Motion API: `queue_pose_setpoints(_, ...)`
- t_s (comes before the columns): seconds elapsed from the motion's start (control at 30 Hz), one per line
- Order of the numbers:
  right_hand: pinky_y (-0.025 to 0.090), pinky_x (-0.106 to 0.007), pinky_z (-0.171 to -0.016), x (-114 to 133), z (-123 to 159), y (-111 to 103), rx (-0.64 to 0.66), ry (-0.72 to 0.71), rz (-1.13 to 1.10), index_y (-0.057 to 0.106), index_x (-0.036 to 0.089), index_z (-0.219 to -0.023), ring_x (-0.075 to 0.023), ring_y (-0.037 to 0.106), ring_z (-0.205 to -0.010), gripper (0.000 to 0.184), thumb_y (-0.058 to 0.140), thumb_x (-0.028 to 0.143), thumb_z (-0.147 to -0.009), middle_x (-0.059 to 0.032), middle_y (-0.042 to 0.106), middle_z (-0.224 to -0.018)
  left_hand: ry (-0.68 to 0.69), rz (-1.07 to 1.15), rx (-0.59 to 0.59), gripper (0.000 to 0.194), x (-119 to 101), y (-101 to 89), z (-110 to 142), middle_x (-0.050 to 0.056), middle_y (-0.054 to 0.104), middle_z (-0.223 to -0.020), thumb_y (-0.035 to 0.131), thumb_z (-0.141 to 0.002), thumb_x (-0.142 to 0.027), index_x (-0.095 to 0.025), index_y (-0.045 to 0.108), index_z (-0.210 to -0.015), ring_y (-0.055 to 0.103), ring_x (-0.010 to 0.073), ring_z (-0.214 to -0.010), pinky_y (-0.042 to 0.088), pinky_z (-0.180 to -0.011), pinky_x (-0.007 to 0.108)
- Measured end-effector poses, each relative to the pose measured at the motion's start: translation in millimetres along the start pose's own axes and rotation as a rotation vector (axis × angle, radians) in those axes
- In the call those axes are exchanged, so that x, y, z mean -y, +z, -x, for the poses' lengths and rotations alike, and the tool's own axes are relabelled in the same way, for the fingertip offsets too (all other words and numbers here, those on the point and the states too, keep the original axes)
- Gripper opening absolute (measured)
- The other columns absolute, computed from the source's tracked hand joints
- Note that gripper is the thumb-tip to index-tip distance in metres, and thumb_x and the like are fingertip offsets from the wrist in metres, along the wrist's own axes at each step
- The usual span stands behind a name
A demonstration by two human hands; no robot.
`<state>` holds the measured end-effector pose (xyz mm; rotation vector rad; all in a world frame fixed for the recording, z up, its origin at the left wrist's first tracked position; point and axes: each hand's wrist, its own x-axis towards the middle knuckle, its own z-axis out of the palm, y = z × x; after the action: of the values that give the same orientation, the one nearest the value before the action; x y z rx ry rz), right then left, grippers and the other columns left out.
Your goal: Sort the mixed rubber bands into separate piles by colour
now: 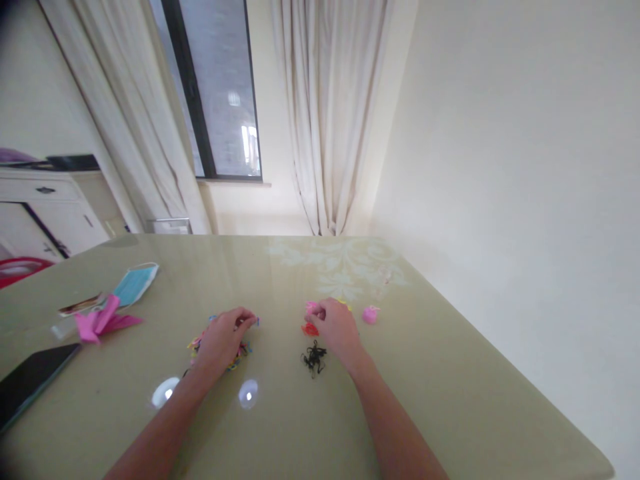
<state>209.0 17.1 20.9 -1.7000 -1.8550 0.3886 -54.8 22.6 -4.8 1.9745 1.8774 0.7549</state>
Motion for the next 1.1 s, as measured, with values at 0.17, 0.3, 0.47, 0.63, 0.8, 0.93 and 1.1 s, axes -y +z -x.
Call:
queue_pose_setpoints(0.17, 0.043, -0.029, -0.073, 16.4, 7.1, 13.6, 0.045, -0.188, -0.05, 0.076, 0.019, -0.083, -0.0169, 0.061, -0.075, 0.007, 0.074, 0.018, -0.089, -0.0018, 0.067, -0.08, 0.022, -0.013, -0.018, 0.017, -1.6, 0.2, 1.2, 0.006, 0.079, -0.092, 0.055, -0.096, -0.026, -0.021, 0.071, -0.092, 0.071, 0.0227, -0.09, 0.048, -0.081, 0.033)
queue_pose_setpoints(0.3, 0.045, -0.03, -0.075, 23.1, 13.2, 23.5, 0.089, -0.228, -0.039, 0.077, 0.019, -0.087, -0.0181, 0.064, -0.077, 0.006, 0.073, 0.02, -0.092, -0.0025, 0.067, -0.081, 0.048, -0.009, -0.032, 0.014, -3.5, -0.6, 2.3, 0.005, 0.077, -0.09, 0.056, -0.094, -0.022, -0.02, 0.07, -0.094, 0.071, 0.0218, -0.087, 0.049, -0.08, 0.033)
queue_pose_setpoints(0.47, 0.048, -0.033, -0.085, 22.3, 16.3, 28.9, 0.092, -0.253, -0.037, 0.078, 0.019, -0.091, -0.0193, 0.067, -0.082, 0.006, 0.072, 0.02, -0.093, -0.0037, 0.07, -0.084, 0.102, 0.007, -0.077, 0.023, -3.4, 0.9, 3.0, 0.008, 0.072, -0.105, 0.051, -0.094, -0.019, -0.019, 0.073, -0.102, 0.071, 0.0197, -0.087, 0.052, -0.086, 0.034)
queue_pose_setpoints(0.63, 0.048, -0.034, -0.092, 21.3, 15.4, 29.3, 0.067, -0.268, -0.061, 0.078, 0.019, -0.093, -0.0233, 0.068, -0.097, 0.007, 0.071, 0.02, -0.093, -0.0055, 0.071, -0.086, 0.127, -0.013, -0.143, 0.033, -0.7, 4.3, 2.7, 0.01, 0.065, -0.11, 0.043, -0.096, -0.018, -0.017, 0.074, -0.106, 0.069, 0.023, -0.1, 0.053, -0.095, 0.038)
queue_pose_setpoints(0.8, 0.047, -0.034, -0.093, 23.9, 16.3, 27.9, 0.073, -0.257, -0.068, 0.078, 0.019, -0.093, -0.0228, 0.068, -0.099, 0.006, 0.072, 0.019, -0.093, -0.0057, 0.071, -0.089, 0.093, -0.005, -0.141, 0.04, -0.2, 5.8, 2.1, 0.011, 0.062, -0.112, 0.036, -0.099, -0.016, -0.017, 0.073, -0.113, 0.067, 0.0234, -0.106, 0.052, -0.1, 0.04)
queue_pose_setpoints(0.93, 0.048, -0.034, -0.093, 25.0, 17.0, 27.7, 0.073, -0.267, -0.062, 0.078, 0.02, -0.091, -0.0214, 0.068, -0.092, 0.006, 0.072, 0.02, -0.093, -0.0042, 0.07, -0.085, 0.092, 0.019, -0.156, 0.039, 1.8, 7.5, 2.0, 0.011, 0.06, -0.113, 0.036, -0.097, -0.013, -0.017, 0.072, -0.113, 0.066, 0.0225, -0.108, 0.051, -0.104, 0.04)
queue_pose_setpoints(1.1, 0.049, -0.034, -0.089, 26.7, 17.2, 26.9, 0.08, -0.284, -0.085, 0.078, 0.019, -0.09, -0.0174, 0.065, -0.076, 0.006, 0.073, 0.021, -0.093, -0.002, 0.068, -0.08, 0.104, 0.042, -0.169, 0.038, 3.3, 10.2, 0.9, 0.012, 0.059, -0.112, 0.034, -0.1, -0.02, -0.014, 0.07, -0.111, 0.068, 0.0232, -0.099, 0.054, -0.098, 0.042)
